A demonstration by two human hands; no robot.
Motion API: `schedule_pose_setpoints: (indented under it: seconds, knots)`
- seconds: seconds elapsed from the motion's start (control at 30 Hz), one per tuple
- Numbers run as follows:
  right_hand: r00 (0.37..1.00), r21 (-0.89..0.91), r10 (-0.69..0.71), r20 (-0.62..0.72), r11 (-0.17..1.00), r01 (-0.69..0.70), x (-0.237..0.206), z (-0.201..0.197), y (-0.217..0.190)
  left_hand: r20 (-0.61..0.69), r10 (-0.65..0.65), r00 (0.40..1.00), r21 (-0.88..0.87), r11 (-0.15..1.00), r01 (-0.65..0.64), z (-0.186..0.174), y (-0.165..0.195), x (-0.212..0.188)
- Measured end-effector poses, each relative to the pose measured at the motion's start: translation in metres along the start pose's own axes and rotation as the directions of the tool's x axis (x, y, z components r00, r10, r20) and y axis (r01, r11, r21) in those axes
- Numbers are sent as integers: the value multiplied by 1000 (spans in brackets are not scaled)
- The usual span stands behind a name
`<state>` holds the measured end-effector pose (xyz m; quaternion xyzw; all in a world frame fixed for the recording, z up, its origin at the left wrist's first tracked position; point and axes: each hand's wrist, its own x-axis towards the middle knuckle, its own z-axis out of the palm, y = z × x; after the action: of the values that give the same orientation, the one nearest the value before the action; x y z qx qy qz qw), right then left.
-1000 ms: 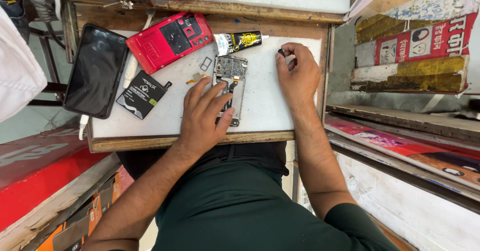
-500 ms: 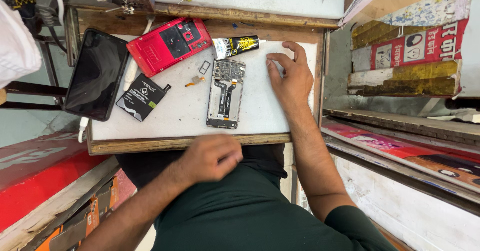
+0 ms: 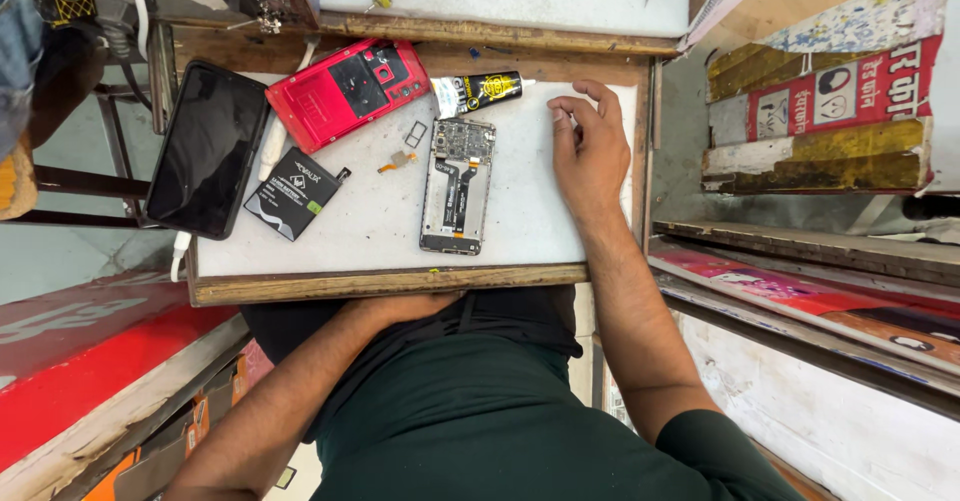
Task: The person disassembles a red mobile phone, removes the battery, applies adhesive to the back cover, and reassembles the device. They use a screwdriver and adhesive tube to manipulate internal components and secure the back cover.
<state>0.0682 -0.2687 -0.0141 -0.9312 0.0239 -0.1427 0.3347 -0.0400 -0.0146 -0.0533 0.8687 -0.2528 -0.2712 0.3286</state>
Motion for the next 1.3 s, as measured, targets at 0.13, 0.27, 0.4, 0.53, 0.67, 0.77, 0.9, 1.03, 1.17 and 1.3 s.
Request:
schedule_pose_setpoints:
  seconds: [0.13,0.27,0.4,0.53,0.67,0.77,0.9,1.03,1.17,1.3]
  knots:
    - [1000,61,-20,-18,998,21,1,-2,0,2,43,999,79,996,-43,-5,-1,4]
    - [999,49,-38,-20,998,39,0,-3,-1,246,-86,965,-92,989,112,-12,-2,8]
    - [999,55,-31,-15,998,32,1,-3,-2,240,-100,966,-283,944,168,-20,-4,13]
    - [1000,39,-13,-6,999,13,1,-3,-4,-26,-209,978,-271,943,194,-27,-6,17]
    - [1000,55,2,0,998,-2,1,-6,-8,-180,-302,936,-272,930,248,-35,-4,20]
    - [1000,83,10,6,996,-11,2,-8,-8,-221,-333,916,-276,923,269,-41,-2,24]
    - [999,88,-42,-34,995,45,1,-8,-7,-245,-349,905,-280,919,278,-46,0,29]
    - [998,111,-45,-32,993,49,1,-8,-7,-263,-358,896,-280,917,285,-51,2,33]
    - [998,116,-45,-43,992,50,2,-8,-7,-282,-366,887,-284,915,287,-53,5,36]
    - [999,126,-17,-31,992,20,2,-8,-7,-298,-367,881,-287,915,284,-54,7,39]
